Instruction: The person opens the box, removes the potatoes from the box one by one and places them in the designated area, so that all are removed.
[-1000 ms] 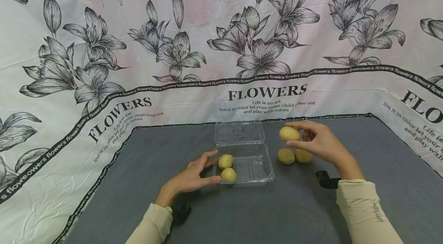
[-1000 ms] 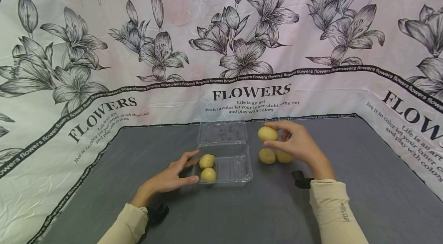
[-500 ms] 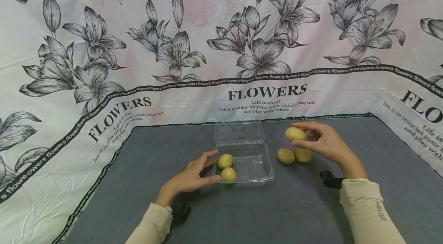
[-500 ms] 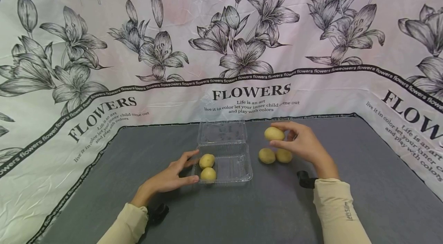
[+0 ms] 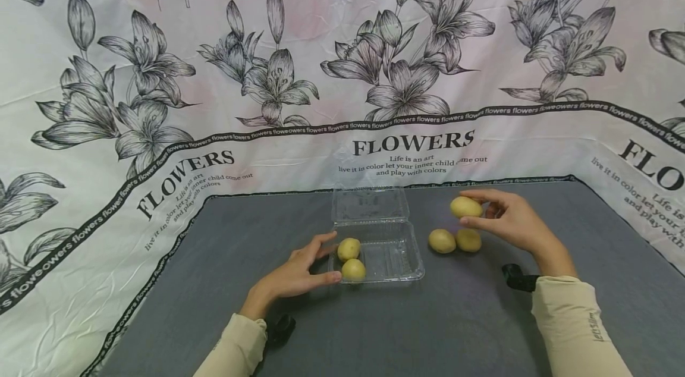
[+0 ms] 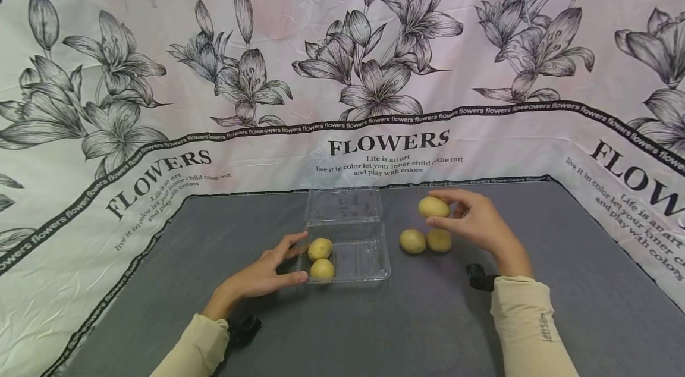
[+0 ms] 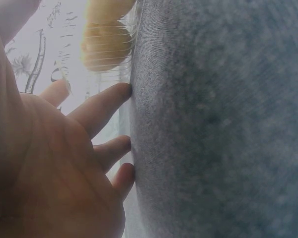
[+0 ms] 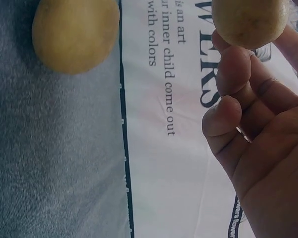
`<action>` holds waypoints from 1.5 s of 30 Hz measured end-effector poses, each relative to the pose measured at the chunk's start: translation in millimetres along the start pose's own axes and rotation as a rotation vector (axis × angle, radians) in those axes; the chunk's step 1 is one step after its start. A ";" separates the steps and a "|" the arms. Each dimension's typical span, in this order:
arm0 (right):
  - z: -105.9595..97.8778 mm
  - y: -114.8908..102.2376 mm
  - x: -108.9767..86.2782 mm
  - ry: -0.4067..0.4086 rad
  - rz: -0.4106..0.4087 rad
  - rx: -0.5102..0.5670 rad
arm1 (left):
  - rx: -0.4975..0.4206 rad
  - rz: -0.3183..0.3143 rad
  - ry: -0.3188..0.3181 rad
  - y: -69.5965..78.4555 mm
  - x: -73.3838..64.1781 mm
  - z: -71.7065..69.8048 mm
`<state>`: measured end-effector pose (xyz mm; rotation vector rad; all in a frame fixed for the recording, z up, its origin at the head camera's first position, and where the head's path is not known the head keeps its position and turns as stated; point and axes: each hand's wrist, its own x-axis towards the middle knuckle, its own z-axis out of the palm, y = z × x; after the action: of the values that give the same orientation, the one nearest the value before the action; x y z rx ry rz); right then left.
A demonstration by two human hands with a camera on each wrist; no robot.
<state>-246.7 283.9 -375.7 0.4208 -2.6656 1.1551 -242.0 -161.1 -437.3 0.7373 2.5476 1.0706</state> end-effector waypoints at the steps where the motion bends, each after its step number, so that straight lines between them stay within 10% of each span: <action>1: -0.8 0.6 -0.5 0.002 0.003 0.000 | -0.002 0.001 -0.001 -0.2 0.3 0.2; 45: -17.7 52.6 -17.6 -0.111 0.114 -0.091 | 0.002 0.002 -0.006 0.2 -0.3 0.1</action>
<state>-246.6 334.3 -404.6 0.3300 -2.8586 1.0648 -241.6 -161.1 -437.2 0.7425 2.5433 1.0654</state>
